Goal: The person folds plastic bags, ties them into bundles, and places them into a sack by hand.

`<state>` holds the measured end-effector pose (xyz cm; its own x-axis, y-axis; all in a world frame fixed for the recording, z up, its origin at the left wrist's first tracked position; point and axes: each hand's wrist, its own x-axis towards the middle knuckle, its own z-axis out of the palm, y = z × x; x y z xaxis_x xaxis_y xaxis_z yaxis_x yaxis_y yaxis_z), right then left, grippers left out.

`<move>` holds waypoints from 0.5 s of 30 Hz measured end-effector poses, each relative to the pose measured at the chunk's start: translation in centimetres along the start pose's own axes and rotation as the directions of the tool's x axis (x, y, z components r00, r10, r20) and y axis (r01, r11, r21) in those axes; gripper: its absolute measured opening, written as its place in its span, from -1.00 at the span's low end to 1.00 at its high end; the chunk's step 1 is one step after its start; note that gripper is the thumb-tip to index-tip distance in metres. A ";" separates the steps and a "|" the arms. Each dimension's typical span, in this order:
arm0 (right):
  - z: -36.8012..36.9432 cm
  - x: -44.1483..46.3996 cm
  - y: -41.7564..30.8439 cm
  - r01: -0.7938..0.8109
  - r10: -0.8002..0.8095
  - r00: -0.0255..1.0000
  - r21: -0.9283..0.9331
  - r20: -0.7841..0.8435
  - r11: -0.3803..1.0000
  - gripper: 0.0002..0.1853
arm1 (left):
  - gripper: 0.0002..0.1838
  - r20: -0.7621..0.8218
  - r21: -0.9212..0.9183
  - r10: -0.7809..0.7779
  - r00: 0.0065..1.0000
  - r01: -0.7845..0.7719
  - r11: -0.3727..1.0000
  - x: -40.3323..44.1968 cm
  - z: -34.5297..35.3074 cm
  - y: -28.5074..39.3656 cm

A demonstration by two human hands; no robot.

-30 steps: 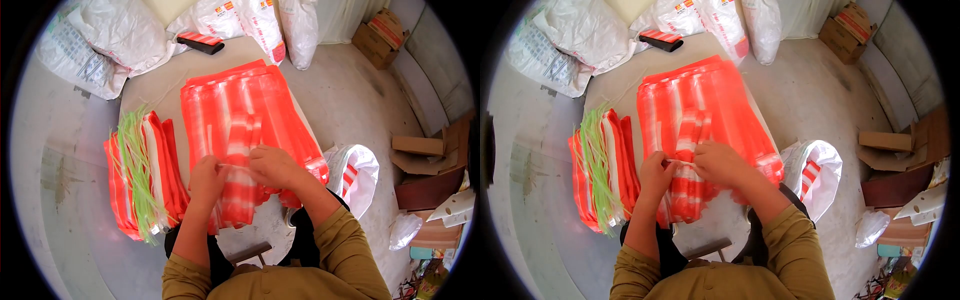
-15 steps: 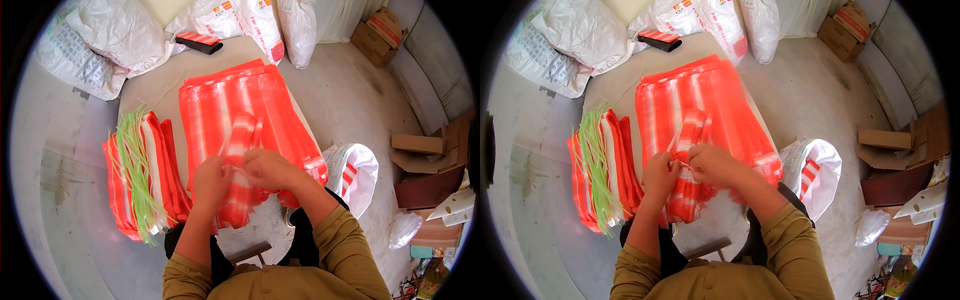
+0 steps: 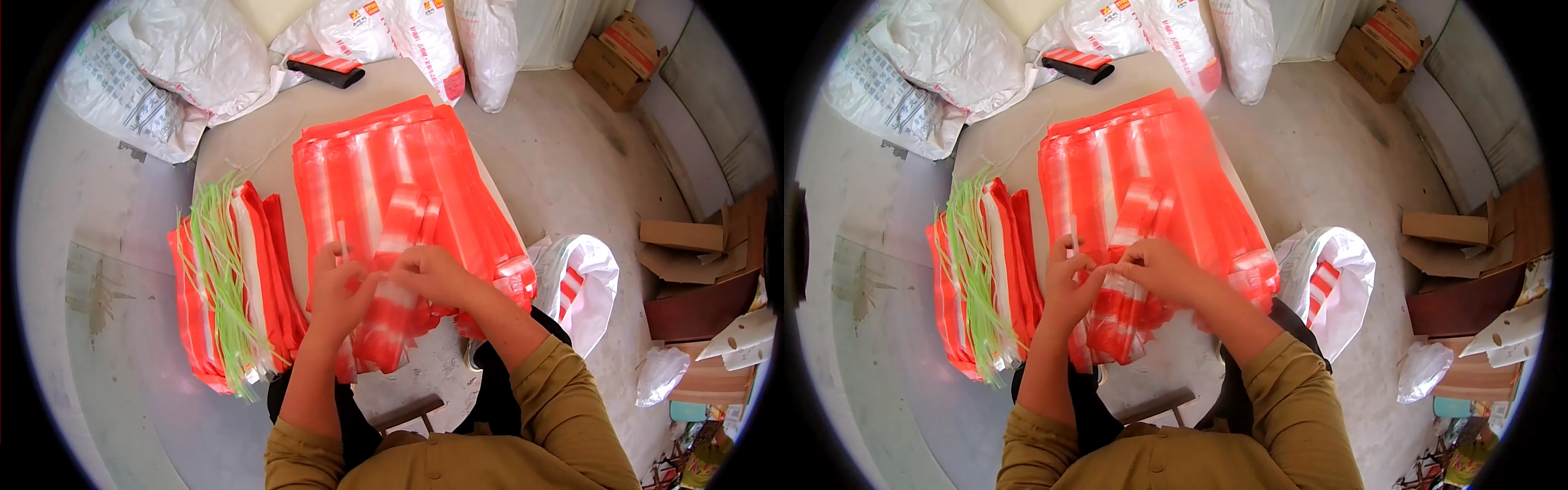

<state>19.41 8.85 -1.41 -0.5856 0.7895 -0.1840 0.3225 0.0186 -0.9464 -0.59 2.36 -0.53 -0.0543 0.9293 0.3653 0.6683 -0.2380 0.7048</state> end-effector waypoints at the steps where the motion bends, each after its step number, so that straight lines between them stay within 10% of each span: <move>1: 0.1 0.0 0.1 -0.003 0.003 1.000 0.043 -0.004 0.999 -0.72 | -0.86 -0.021 0.002 0.053 0.998 -0.053 0.999 -0.1 -0.2 0.0; 10: 1.6 -0.5 0.3 0.210 -0.268 0.954 -0.343 -0.132 0.915 -0.77 | -0.82 0.184 -0.047 0.154 0.971 -0.148 0.988 -1.1 0.0 0.2; 15: 1.7 -0.4 0.1 0.238 -0.298 0.945 -0.344 -0.132 0.908 -0.82 | -0.60 0.209 -0.682 0.002 0.978 0.144 0.717 -1.1 -0.1 0.4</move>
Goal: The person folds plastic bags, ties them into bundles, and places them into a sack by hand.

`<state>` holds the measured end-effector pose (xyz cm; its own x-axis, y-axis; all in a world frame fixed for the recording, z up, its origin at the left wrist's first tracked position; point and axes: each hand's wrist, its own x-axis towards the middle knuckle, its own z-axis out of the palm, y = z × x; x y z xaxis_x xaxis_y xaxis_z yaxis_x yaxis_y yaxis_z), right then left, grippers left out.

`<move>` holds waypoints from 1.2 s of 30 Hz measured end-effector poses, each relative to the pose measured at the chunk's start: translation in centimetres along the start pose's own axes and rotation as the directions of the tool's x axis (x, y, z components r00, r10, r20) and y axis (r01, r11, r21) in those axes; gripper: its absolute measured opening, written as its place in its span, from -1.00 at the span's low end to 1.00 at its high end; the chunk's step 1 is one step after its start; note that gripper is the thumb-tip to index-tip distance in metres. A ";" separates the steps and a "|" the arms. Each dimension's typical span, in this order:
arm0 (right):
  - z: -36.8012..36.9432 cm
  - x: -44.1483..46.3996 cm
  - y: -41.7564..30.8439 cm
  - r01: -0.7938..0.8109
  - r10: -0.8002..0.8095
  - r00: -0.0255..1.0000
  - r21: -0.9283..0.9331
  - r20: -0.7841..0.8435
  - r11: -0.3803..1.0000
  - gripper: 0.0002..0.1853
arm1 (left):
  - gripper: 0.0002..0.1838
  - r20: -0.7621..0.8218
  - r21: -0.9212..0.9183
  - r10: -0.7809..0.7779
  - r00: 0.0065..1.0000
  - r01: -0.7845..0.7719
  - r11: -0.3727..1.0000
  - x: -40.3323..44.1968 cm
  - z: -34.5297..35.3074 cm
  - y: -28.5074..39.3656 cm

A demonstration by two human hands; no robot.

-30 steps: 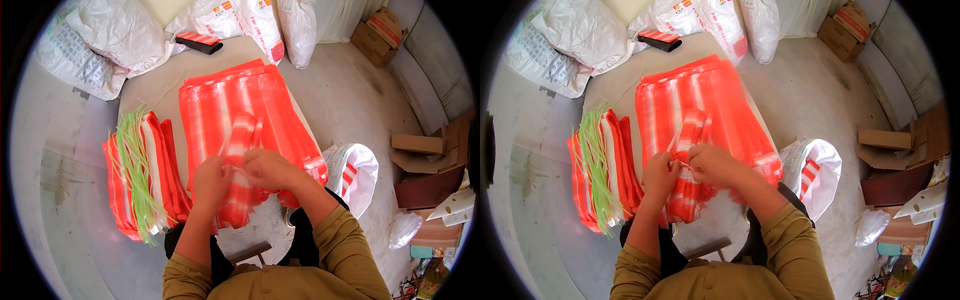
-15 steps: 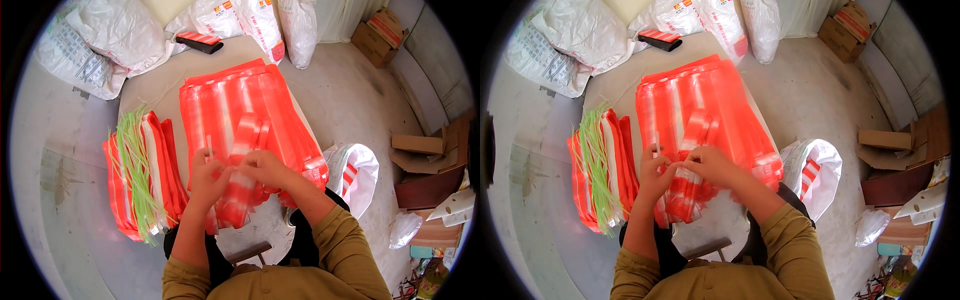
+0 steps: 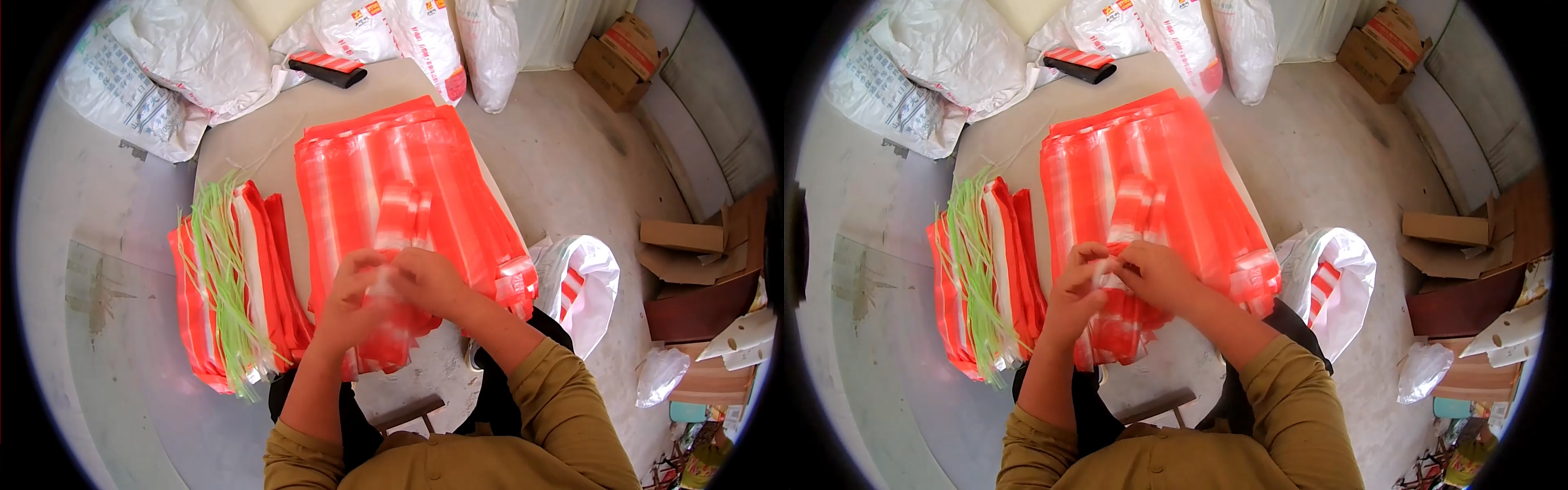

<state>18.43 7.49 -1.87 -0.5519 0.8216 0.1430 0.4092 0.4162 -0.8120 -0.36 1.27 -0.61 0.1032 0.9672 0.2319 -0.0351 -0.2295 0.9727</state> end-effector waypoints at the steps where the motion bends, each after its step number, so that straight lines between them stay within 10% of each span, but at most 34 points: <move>1: -0.2 0.1 -0.2 -0.028 0.028 1.000 0.007 0.015 1.000 -0.83 | -0.55 -0.035 -0.214 -0.077 0.996 0.068 0.974 0.0 0.0 0.2; 4: -0.2 0.3 0.0 -0.104 0.098 0.993 0.101 0.058 0.989 -0.83 | -0.54 -0.124 -0.415 -0.159 0.980 0.095 0.905 0.4 -0.4 0.4; 7: -0.2 0.2 0.3 -0.044 0.040 0.999 0.132 0.034 0.990 -0.82 | -0.63 -0.114 0.326 -0.105 0.988 0.137 0.935 0.6 -0.6 -0.9; 10: 0.1 0.1 0.8 -0.045 0.039 0.999 0.207 0.034 0.977 -0.81 | -0.72 -0.106 0.420 -0.059 0.993 0.098 0.902 0.8 0.5 -2.0; 19: -0.3 0.1 -0.4 -0.289 0.283 0.956 0.400 0.075 0.870 -0.89 | -0.94 -0.213 0.279 -0.194 0.958 0.250 0.927 1.0 0.7 -2.0; 28: 1.6 0.1 0.4 0.156 -0.151 0.965 0.007 -0.217 0.988 -0.81 | -0.93 -0.216 0.229 -0.256 0.942 0.304 0.925 1.0 0.6 -2.6; 36: 0.9 0.0 0.4 0.212 -0.214 0.956 -0.029 -0.202 0.977 -0.83 | -0.96 -0.142 0.256 -0.187 0.972 0.218 0.942 0.8 0.7 -1.7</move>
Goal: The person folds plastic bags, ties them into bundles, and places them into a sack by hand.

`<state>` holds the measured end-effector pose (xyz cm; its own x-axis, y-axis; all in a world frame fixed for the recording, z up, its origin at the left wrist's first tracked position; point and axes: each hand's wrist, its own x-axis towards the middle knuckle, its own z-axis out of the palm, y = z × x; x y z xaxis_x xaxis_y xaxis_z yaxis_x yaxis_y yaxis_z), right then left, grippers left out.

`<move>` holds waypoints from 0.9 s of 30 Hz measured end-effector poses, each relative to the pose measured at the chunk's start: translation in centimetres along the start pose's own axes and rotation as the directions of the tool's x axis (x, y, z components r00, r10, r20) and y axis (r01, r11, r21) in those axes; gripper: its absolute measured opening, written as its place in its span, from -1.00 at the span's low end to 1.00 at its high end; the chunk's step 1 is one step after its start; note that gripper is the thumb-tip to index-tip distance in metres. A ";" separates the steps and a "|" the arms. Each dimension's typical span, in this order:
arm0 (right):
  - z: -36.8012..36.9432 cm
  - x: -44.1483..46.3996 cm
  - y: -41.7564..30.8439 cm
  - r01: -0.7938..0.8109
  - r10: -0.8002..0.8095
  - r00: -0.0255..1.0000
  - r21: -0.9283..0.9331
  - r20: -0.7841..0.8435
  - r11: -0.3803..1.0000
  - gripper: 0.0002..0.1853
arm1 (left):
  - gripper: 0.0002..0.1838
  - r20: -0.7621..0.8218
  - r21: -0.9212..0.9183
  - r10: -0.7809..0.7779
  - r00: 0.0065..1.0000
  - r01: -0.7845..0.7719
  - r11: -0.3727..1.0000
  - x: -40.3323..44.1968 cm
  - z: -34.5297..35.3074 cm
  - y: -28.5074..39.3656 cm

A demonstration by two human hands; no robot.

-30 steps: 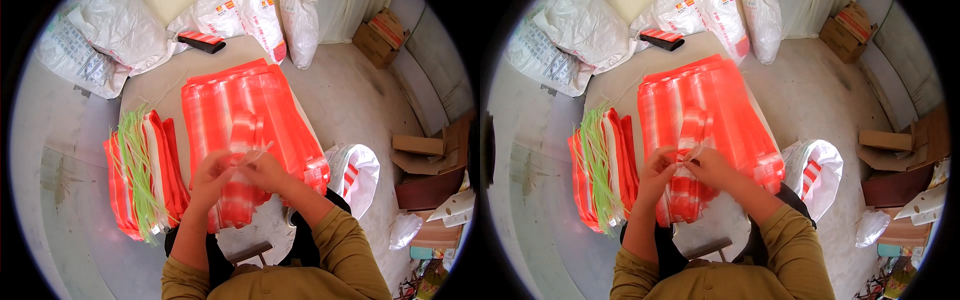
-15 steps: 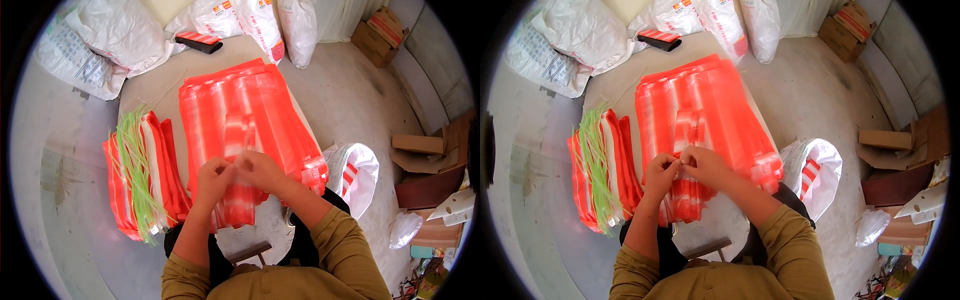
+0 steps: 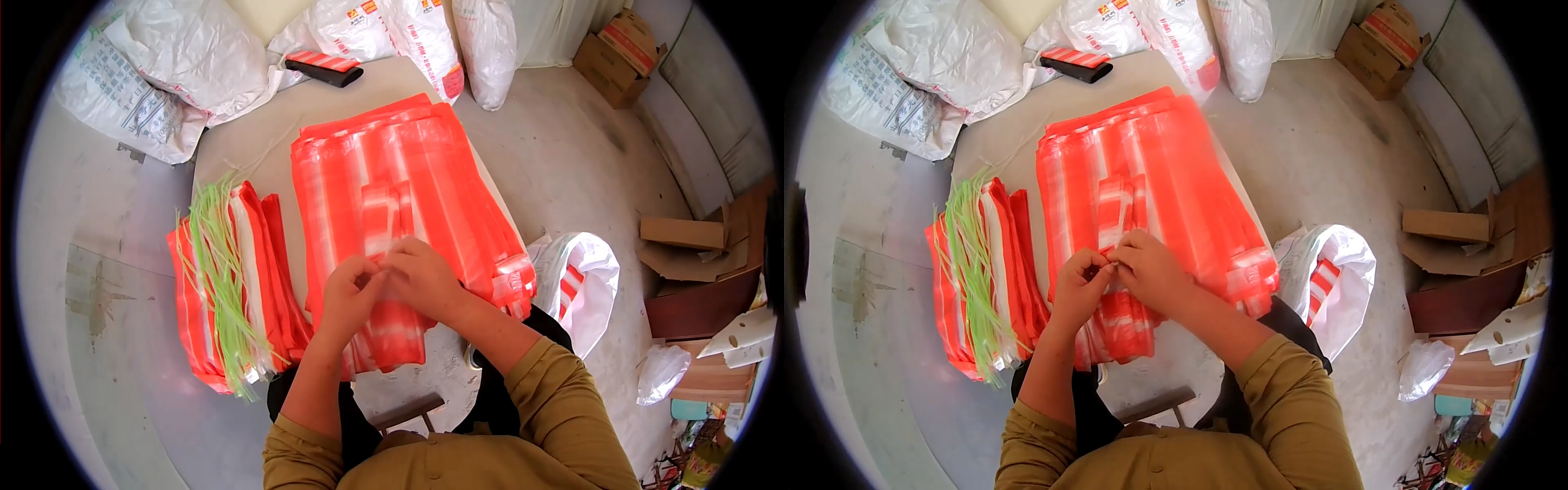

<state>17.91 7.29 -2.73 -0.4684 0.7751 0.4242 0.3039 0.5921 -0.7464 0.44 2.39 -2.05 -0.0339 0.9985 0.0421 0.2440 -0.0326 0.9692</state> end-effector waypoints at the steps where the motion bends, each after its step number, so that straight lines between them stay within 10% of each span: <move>1: 0.1 0.0 0.1 -0.004 0.004 1.000 0.015 -0.004 1.000 -0.84 | -0.96 0.007 -0.008 -0.004 1.000 0.004 1.000 0.0 -0.1 0.2; 7: 0.6 0.0 0.4 0.076 -0.078 0.994 -0.027 -0.079 0.997 -0.81 | -0.88 0.030 -0.104 -0.115 0.993 0.118 0.988 0.0 -0.1 -0.4; 13: -1.2 0.8 -1.5 -0.460 0.399 0.881 0.262 0.255 0.848 -0.66 | -0.85 0.000 -0.148 -0.212 0.977 0.209 0.967 0.2 0.2 -0.7; 27: -0.2 0.2 0.9 0.029 -0.025 0.982 -0.019 0.186 0.999 -0.89 | -0.84 0.051 -0.242 -0.299 0.953 0.302 0.922 0.6 -0.1 -1.0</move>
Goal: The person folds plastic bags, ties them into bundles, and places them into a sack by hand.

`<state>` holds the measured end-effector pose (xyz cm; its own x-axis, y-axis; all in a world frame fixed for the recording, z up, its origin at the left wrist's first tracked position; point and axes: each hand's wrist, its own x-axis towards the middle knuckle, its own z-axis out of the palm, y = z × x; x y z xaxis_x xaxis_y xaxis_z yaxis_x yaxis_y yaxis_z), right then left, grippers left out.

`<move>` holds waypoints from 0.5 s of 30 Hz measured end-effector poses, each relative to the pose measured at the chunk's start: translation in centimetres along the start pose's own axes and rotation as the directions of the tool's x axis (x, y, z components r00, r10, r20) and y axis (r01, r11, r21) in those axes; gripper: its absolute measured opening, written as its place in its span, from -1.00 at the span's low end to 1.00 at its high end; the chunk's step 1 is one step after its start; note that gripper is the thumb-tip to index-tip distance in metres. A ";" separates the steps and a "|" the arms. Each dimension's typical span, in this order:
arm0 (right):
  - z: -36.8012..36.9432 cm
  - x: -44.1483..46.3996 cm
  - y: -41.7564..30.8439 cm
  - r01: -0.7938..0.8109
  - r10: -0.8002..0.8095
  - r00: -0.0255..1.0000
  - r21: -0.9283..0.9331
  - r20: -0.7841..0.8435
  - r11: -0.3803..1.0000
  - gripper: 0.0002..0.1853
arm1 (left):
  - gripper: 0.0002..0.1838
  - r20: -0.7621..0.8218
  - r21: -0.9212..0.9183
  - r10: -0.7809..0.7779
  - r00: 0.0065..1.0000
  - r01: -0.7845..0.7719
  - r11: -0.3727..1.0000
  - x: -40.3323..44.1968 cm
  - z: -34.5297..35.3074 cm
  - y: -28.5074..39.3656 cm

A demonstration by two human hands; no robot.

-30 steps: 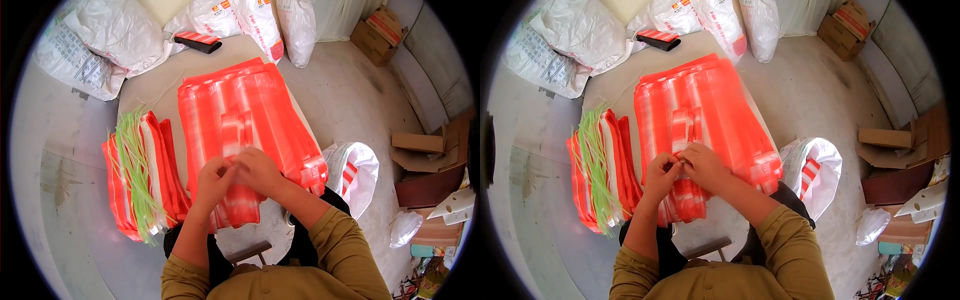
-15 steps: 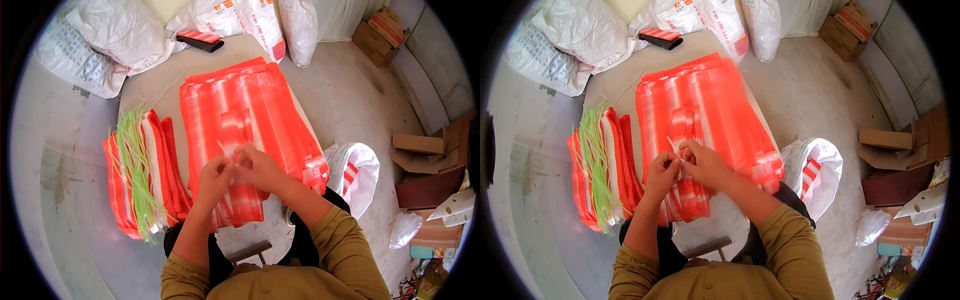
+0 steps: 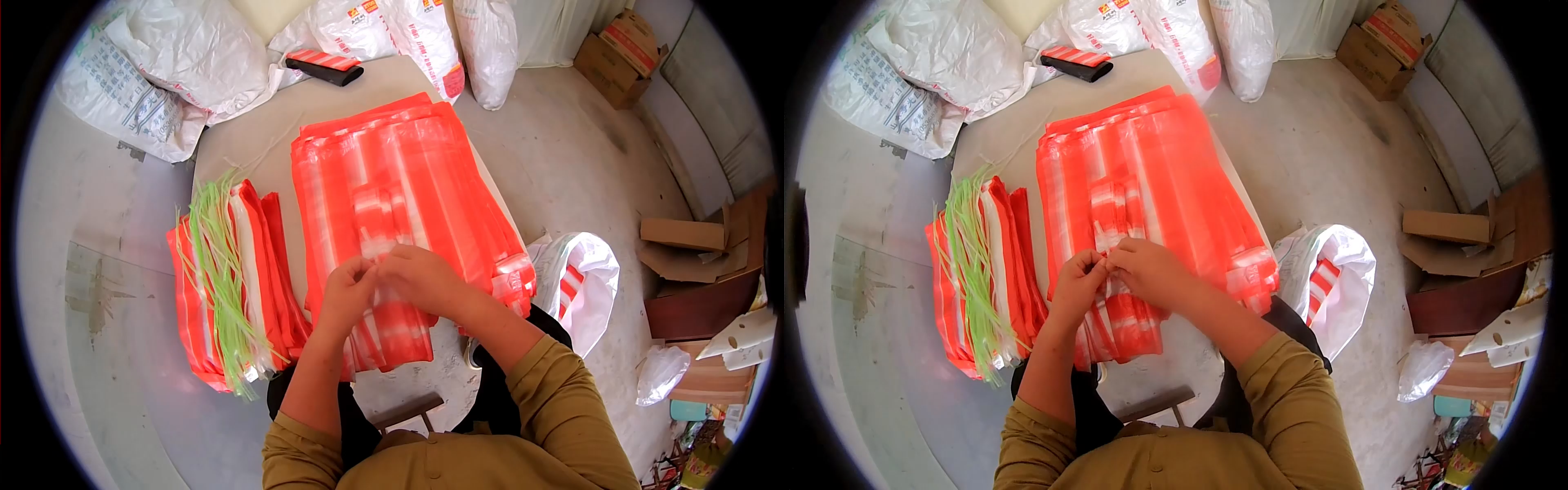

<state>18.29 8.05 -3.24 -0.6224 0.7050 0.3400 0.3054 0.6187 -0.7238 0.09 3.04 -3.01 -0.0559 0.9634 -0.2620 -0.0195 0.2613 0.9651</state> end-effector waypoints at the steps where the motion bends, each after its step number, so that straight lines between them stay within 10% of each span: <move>1: -0.1 0.0 -0.3 -0.004 0.004 1.000 0.003 -0.011 1.000 -0.90 | -0.84 0.003 -0.019 -0.008 1.000 0.008 1.000 -0.1 0.0 0.1; 6: -3.2 0.6 -2.8 -0.291 0.262 0.950 0.176 0.169 0.941 -0.96 | -0.82 -0.107 0.312 0.188 0.976 -0.146 0.939 0.4 -0.5 -1.0; 10: -3.3 0.1 0.2 0.021 -0.007 0.965 -0.050 0.261 0.999 -0.87 | -0.86 -0.061 0.769 0.539 0.840 -0.304 0.562 0.6 0.0 -1.5; 15: -4.6 -0.3 -1.3 -0.390 0.390 0.916 -0.016 0.091 0.920 -0.60 | -0.78 -0.157 0.670 0.395 0.905 -0.196 0.716 -1.5 0.7 1.4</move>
<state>21.36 8.57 0.36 -0.5167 0.8558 -0.0257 0.5360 0.2999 -0.7892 0.80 2.02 -1.27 -0.2152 0.9660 0.1433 0.6658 0.0378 0.7452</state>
